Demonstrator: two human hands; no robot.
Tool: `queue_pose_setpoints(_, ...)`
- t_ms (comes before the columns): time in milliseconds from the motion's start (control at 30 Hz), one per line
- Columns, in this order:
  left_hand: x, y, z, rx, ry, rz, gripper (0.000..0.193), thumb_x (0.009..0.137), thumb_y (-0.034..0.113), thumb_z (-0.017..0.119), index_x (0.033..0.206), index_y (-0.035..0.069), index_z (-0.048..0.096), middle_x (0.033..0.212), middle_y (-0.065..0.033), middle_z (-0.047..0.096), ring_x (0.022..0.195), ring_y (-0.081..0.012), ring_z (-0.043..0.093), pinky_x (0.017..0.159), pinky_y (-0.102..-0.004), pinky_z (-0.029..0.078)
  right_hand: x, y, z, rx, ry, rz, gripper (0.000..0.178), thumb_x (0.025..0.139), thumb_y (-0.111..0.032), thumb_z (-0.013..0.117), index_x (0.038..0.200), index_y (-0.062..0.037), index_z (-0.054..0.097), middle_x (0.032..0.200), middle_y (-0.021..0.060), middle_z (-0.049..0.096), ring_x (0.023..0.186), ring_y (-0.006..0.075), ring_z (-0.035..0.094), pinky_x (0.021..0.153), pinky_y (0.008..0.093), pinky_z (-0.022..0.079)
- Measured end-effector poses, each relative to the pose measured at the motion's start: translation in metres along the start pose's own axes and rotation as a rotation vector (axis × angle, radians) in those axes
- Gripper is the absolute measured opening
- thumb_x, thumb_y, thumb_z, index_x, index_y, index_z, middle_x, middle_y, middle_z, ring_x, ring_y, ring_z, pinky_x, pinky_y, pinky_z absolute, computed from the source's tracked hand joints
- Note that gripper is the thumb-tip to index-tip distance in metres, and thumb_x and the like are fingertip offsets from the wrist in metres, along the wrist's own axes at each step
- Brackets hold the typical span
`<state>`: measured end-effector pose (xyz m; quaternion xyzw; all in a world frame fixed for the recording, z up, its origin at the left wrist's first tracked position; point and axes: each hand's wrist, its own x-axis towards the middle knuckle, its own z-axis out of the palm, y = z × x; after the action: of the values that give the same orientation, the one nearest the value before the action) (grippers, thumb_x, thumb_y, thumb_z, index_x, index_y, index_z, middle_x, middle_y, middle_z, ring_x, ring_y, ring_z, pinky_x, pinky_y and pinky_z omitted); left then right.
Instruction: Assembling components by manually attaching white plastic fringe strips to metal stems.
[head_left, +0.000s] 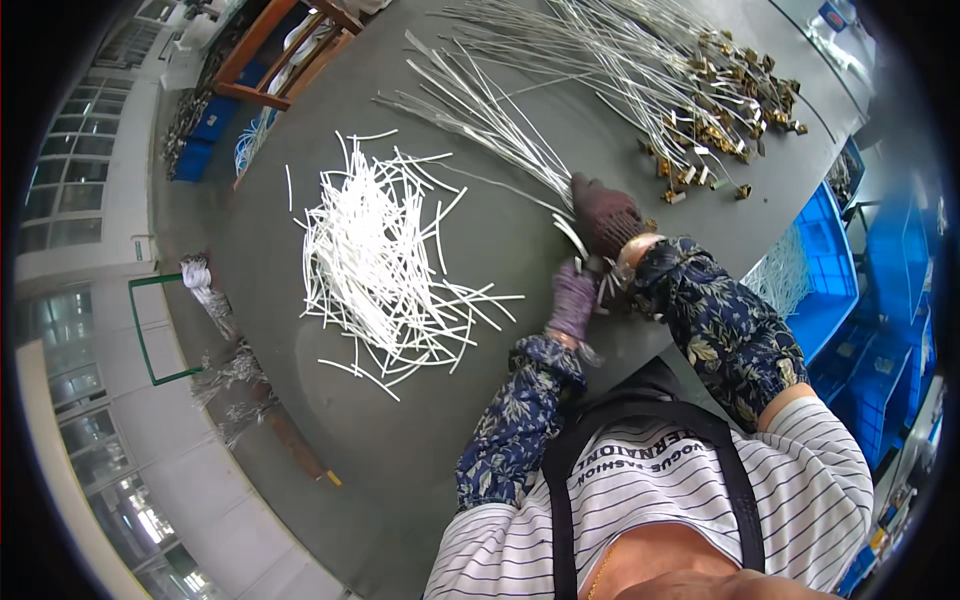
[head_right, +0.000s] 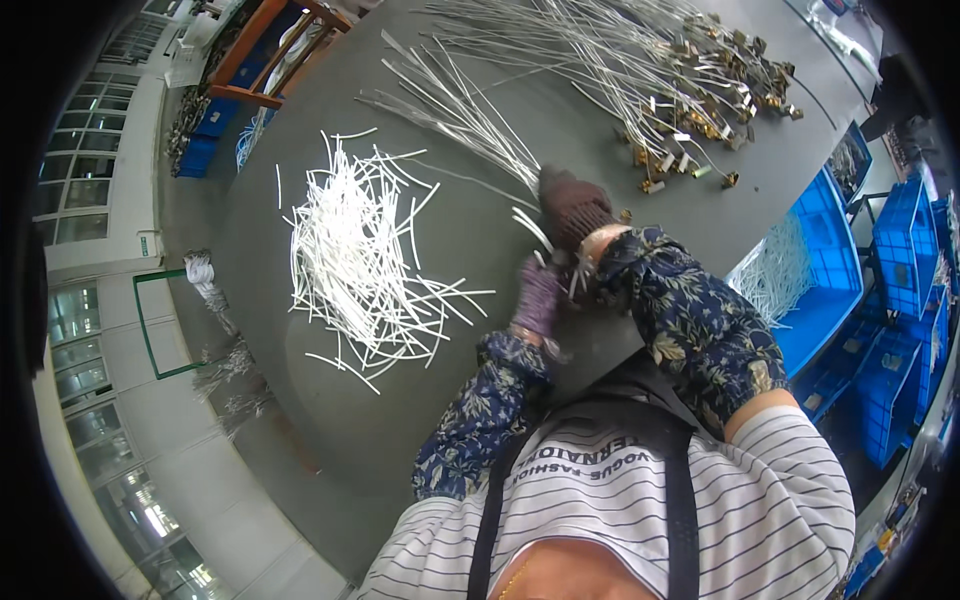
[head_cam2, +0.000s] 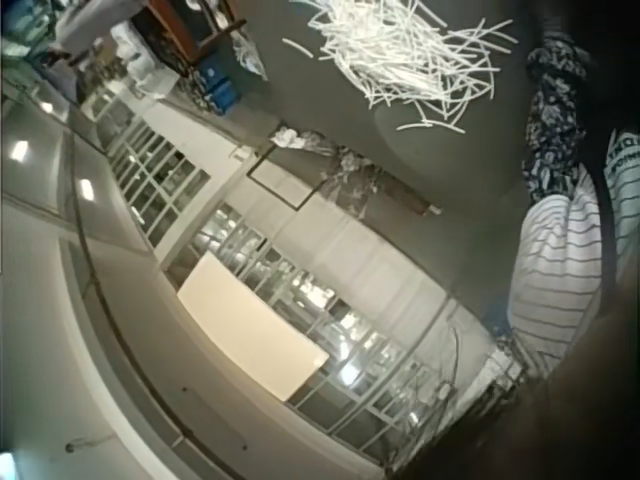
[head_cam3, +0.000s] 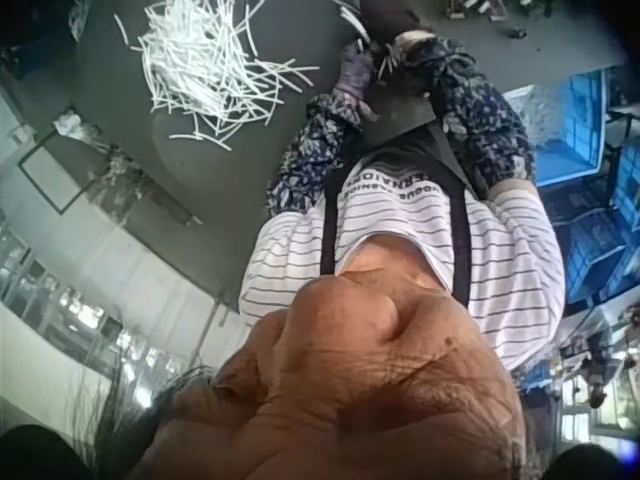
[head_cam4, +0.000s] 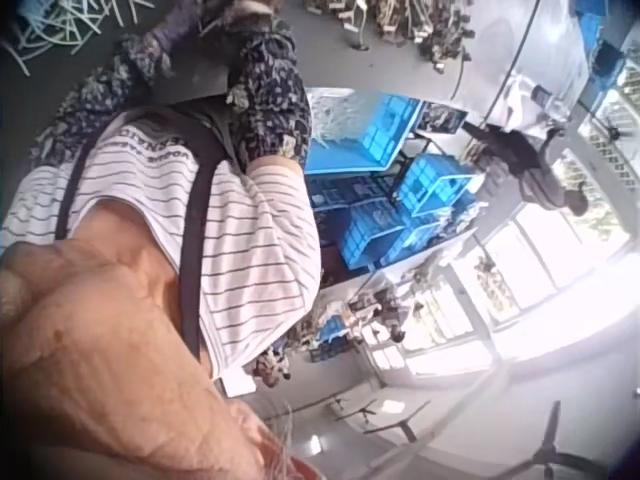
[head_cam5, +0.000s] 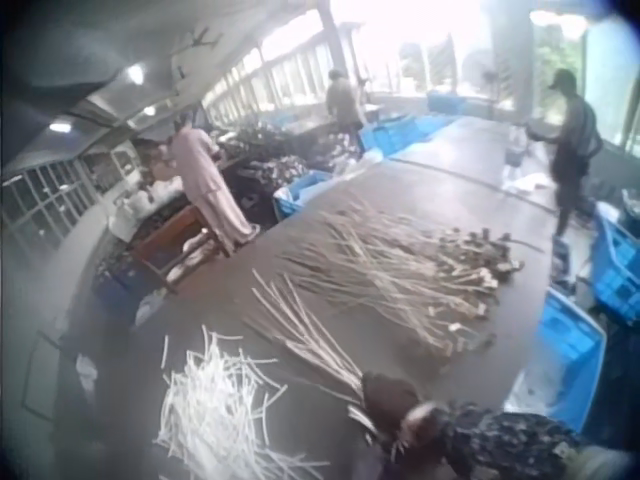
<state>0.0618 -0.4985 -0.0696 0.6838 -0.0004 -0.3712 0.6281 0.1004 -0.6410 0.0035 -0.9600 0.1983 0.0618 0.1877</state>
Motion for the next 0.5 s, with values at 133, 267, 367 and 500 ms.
queue_pose_setpoints(133, -0.018, 0.052, -0.009, 0.369, -0.006, 0.660, 0.021, 0.089, 0.022, 0.061, 0.095, 0.002, 0.063, 0.073, -0.0067, 0.059, 0.063, -0.0152, 0.049, 0.060, -0.0333, 0.045, -0.002, 0.018, -0.017, 0.029, -0.195, -0.003, 0.037, 0.070, -0.015, 0.068, 0.097, 0.0022, 0.051, 0.084, 0.0238, 0.062, 0.082, 0.0425, 0.063, 0.068, 0.0471, 0.050)
queue_pose_setpoints(267, 0.004, 0.070, -0.103, 0.307, 0.371, 0.092, 0.050, 0.080, 0.040, 0.072, 0.111, 0.002, 0.059, 0.097, -0.0131, 0.065, 0.085, -0.0233, 0.062, 0.070, -0.0344, 0.052, -0.014, 0.033, -0.012, 0.094, -0.113, 0.001, 0.041, 0.065, -0.012, 0.071, 0.098, 0.0023, 0.051, 0.080, 0.0224, 0.062, 0.076, 0.0380, 0.064, 0.066, 0.0448, 0.050)
queue_pose_setpoints(367, -0.010, 0.123, -0.137, 1.210, 0.695, 0.200, 0.080, 0.068, 0.048, 0.079, 0.126, 0.004, 0.047, 0.123, -0.0215, 0.052, 0.114, -0.0358, 0.049, 0.095, -0.0436, 0.045, -0.026, 0.064, -0.028, 0.669, -0.403, -0.118, 0.029, 0.070, -0.006, 0.065, 0.095, 0.0021, 0.054, 0.072, 0.0148, 0.061, 0.063, 0.0184, 0.060, 0.058, 0.0342, 0.050)
queue_pose_setpoints(500, -0.024, 0.135, -0.106, 1.034, 0.670, 0.337, 0.086, 0.069, 0.054, 0.076, 0.129, 0.002, 0.043, 0.125, -0.0184, 0.050, 0.112, -0.0334, 0.050, 0.093, -0.0425, 0.046, -0.059, 0.058, -0.067, 1.066, -0.517, -0.075, 0.015, 0.078, -0.005, 0.062, 0.091, -0.0031, 0.055, 0.069, 0.0037, 0.060, 0.057, 0.0087, 0.056, 0.051, 0.0272, 0.048)
